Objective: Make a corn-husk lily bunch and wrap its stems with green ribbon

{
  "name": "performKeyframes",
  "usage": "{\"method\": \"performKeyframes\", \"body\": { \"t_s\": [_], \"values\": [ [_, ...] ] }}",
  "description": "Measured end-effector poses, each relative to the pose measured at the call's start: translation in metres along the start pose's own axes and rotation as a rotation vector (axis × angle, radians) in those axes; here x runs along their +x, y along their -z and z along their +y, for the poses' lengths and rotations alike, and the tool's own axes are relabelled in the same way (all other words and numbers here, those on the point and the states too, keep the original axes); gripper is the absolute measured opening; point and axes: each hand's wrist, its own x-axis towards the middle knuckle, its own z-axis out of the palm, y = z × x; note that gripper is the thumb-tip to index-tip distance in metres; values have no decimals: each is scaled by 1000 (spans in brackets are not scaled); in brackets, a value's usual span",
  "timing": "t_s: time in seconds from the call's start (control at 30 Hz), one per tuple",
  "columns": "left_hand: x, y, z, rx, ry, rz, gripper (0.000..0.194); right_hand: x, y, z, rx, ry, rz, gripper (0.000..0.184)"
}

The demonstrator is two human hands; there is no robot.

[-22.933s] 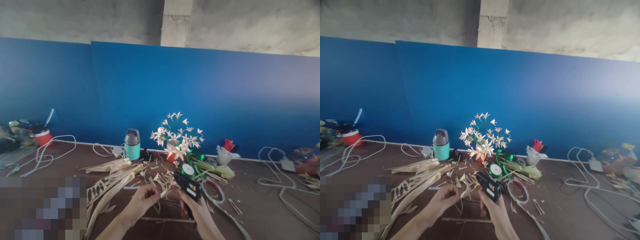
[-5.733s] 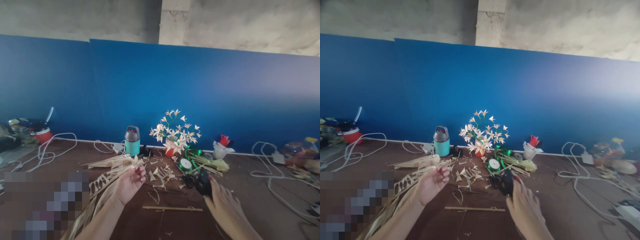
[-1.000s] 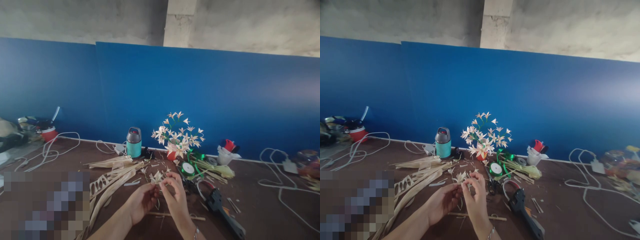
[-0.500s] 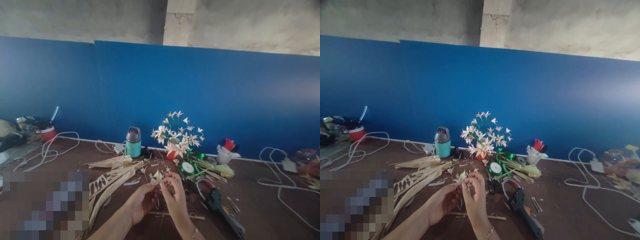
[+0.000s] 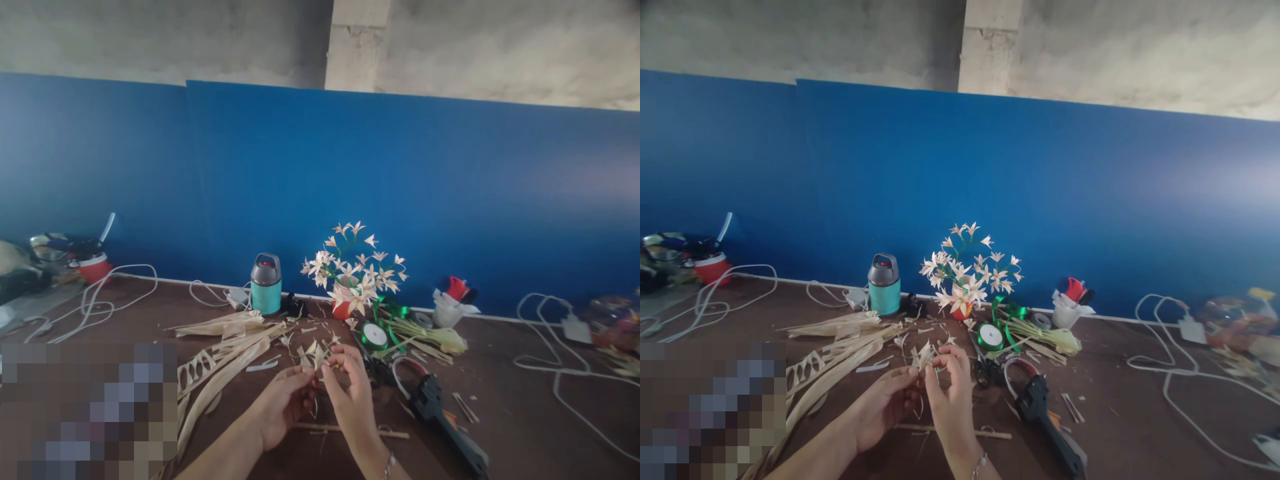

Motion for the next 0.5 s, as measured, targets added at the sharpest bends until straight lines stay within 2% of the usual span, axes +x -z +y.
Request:
{"method": "performKeyframes", "body": {
  "t_s": [0.2, 0.5],
  "values": [
    [0, 0, -2, 79, -36, -55, 17, -1, -1, 1, 44, 10, 47, 7],
    [-4, -4, 2, 167, -45, -41, 18, 0, 1, 0, -12, 4, -13, 5]
  ]
}}
